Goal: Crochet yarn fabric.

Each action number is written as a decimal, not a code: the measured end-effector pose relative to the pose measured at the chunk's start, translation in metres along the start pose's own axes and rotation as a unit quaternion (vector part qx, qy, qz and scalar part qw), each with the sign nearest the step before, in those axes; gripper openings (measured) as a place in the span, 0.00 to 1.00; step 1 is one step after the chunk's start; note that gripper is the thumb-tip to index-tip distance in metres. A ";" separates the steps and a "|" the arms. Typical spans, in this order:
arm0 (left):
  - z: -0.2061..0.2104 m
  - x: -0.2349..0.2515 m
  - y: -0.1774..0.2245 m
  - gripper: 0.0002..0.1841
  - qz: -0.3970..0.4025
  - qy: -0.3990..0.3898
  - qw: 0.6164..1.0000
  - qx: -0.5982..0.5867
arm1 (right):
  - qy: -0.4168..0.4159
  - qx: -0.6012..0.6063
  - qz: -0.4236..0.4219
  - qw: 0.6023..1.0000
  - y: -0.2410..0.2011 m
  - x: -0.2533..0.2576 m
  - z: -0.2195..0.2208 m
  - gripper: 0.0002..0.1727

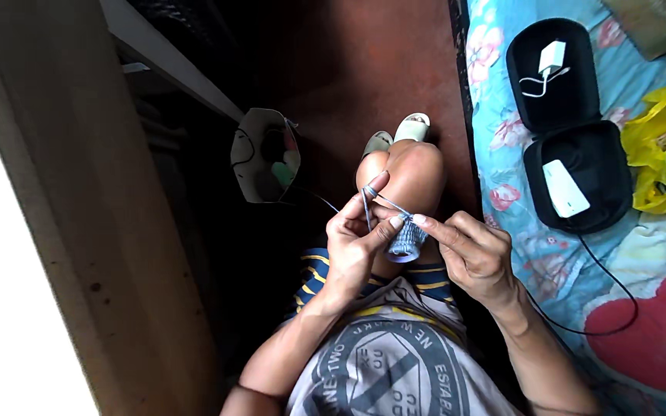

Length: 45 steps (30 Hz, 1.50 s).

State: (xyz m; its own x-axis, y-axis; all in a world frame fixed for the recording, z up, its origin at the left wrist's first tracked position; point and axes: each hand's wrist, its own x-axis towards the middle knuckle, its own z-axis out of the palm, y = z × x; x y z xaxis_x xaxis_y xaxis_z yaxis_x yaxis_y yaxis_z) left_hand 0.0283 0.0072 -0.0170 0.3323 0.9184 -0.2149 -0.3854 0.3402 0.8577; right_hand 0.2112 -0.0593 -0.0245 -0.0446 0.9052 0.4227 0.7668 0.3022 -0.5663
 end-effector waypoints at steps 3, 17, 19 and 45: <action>-0.003 0.000 0.000 0.33 -0.036 -0.010 0.999 -0.032 | 0.004 0.017 0.011 1.000 0.000 -0.001 0.001 0.18; -0.001 -0.004 0.000 0.35 -0.009 -0.016 1.000 0.002 | 0.015 0.008 -0.003 1.000 -0.002 -0.003 0.000 0.18; -0.002 -0.003 0.000 0.35 -0.026 -0.025 0.999 -0.007 | 0.018 0.044 0.012 0.999 -0.001 -0.003 0.001 0.17; -0.001 -0.020 0.016 0.32 0.059 -0.093 0.993 0.041 | 0.062 -0.013 -0.054 0.997 -0.017 -0.012 -0.015 0.13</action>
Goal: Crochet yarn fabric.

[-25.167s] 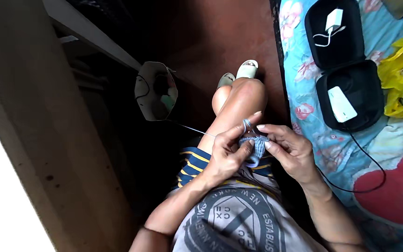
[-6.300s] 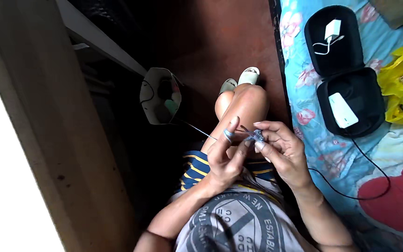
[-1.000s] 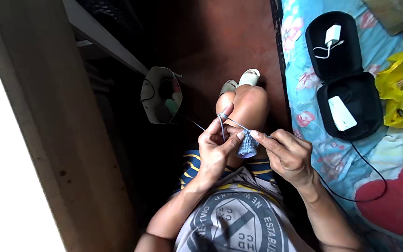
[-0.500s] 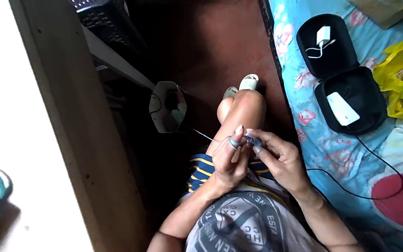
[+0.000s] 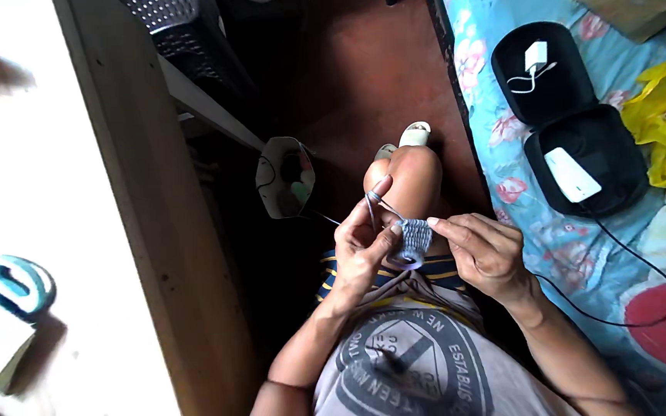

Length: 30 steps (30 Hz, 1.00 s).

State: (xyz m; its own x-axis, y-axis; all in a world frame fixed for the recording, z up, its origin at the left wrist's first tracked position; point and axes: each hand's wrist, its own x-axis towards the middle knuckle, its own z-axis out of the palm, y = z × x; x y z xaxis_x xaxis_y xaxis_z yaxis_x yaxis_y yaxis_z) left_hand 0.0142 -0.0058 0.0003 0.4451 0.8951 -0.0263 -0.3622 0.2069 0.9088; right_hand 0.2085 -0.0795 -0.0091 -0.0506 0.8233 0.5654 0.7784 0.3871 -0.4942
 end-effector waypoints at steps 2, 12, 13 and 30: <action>-0.002 0.001 0.002 0.32 -0.019 0.002 1.000 -0.006 | -0.012 0.004 -0.003 1.000 0.001 -0.001 -0.001 0.14; 0.014 -0.009 -0.012 0.30 0.096 -0.010 0.991 0.095 | -0.024 0.451 0.326 0.831 -0.024 0.013 -0.003 0.18; 0.015 -0.007 -0.011 0.30 0.093 -0.002 0.992 0.080 | -0.016 0.501 0.364 0.785 -0.025 0.014 -0.002 0.19; 0.011 0.004 -0.005 0.29 -0.022 0.081 0.996 0.000 | -0.044 -0.055 0.010 0.997 0.004 0.002 -0.001 0.20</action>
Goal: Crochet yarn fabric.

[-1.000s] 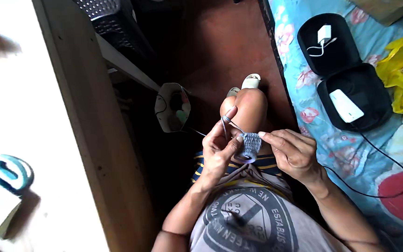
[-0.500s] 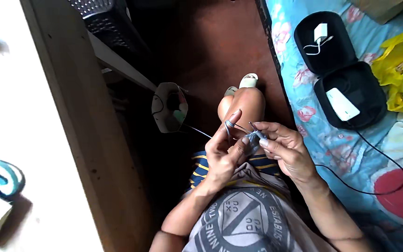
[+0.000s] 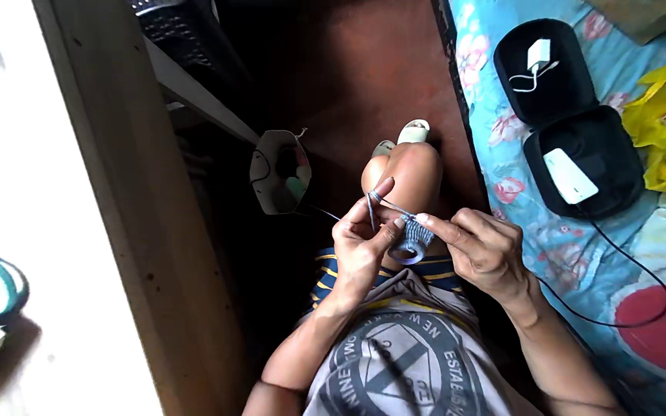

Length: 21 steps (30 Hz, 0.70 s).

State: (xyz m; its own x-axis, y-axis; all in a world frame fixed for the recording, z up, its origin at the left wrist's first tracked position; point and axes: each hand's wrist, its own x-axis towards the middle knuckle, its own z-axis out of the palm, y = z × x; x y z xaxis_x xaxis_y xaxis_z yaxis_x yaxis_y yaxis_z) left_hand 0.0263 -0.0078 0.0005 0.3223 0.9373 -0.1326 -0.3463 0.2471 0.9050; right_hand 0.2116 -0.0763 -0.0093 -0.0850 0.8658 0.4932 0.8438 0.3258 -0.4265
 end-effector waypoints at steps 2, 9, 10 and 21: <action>0.000 -0.001 -0.001 0.29 0.012 0.001 1.000 0.010 | 0.001 -0.008 -0.001 1.000 -0.001 -0.001 0.001 0.20; -0.001 -0.002 -0.003 0.30 0.022 -0.004 0.999 0.039 | 0.007 -0.022 -0.002 1.000 -0.005 -0.003 0.005 0.20; -0.001 -0.002 -0.004 0.31 0.022 -0.005 0.999 0.035 | 0.008 -0.022 -0.003 1.000 -0.005 -0.002 0.004 0.20; 0.000 -0.003 -0.003 0.32 0.035 -0.006 0.998 0.044 | 0.000 -0.050 -0.004 0.999 -0.008 -0.002 -0.001 0.21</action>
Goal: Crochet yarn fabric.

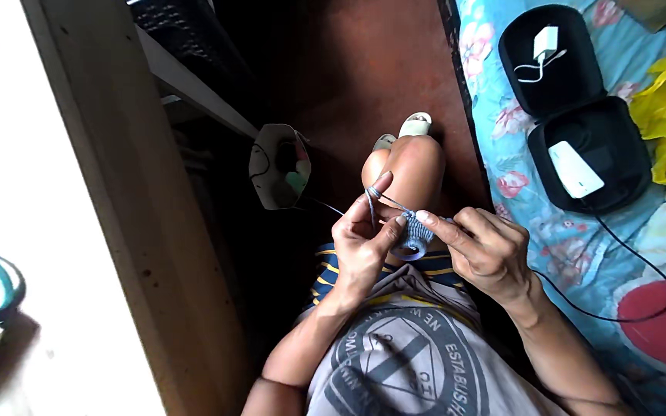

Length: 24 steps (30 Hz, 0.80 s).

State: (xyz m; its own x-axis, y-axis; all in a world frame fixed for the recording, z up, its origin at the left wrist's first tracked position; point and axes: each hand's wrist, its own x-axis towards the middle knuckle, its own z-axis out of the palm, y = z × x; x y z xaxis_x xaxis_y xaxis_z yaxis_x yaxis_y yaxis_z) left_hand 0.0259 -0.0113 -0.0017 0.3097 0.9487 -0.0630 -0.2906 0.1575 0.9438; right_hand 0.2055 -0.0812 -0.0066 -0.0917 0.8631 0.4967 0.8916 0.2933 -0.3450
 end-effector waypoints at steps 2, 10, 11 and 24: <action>0.000 0.000 0.000 0.32 -0.001 0.003 1.000 0.001 | 0.000 -0.002 -0.003 1.000 -0.001 0.000 0.001 0.20; 0.000 0.001 -0.001 0.31 0.000 -0.002 1.000 0.011 | 0.002 0.002 0.007 1.000 0.000 -0.002 0.002 0.20; 0.001 0.001 -0.001 0.31 -0.005 -0.005 1.000 0.007 | 0.006 0.009 0.006 1.000 0.002 -0.002 0.003 0.20; 0.000 0.005 -0.002 0.40 -0.039 -0.030 0.999 -0.009 | 0.020 0.113 0.043 0.992 0.008 0.000 0.012 0.18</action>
State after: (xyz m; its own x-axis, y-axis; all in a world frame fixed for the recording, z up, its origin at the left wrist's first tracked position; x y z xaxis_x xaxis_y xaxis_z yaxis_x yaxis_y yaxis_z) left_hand 0.0279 -0.0071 -0.0043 0.3853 0.9155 -0.1155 -0.2795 0.2351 0.9309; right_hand 0.2073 -0.0744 -0.0187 0.0015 0.8731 0.4876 0.7729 0.3084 -0.5545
